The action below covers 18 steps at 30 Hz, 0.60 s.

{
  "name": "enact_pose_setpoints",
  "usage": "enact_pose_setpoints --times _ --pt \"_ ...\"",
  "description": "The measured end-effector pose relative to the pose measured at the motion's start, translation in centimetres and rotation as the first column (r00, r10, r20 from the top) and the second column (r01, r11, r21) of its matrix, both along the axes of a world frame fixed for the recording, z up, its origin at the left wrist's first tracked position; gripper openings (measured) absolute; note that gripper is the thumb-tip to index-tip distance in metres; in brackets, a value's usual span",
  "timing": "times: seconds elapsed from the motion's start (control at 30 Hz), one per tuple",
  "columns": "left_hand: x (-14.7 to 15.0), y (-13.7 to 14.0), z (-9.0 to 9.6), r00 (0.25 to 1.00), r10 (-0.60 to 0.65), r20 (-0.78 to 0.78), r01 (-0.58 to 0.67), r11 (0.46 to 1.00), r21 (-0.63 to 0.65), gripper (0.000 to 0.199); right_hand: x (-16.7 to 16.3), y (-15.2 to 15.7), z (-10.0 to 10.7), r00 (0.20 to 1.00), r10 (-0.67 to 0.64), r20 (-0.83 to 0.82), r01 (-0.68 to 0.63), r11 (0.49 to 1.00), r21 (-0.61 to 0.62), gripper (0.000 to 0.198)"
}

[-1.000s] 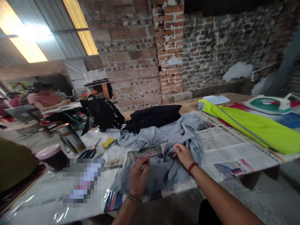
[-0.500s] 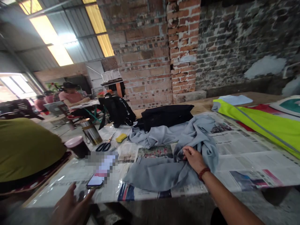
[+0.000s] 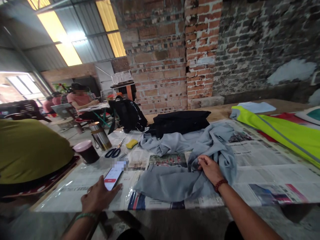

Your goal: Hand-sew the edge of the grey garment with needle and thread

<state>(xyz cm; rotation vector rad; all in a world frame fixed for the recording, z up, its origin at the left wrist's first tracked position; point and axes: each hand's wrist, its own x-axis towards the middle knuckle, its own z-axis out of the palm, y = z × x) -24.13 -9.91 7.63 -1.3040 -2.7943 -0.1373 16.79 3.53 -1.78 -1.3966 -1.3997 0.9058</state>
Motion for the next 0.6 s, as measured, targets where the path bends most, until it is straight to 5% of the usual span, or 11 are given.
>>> enact_pose_setpoints --times 0.6 --pt "0.1 1.1 1.1 1.0 0.011 -0.002 -0.011 0.999 -0.032 0.061 0.3 0.5 -0.8 1.0 0.018 -0.02 -0.018 1.0 -0.024 0.033"
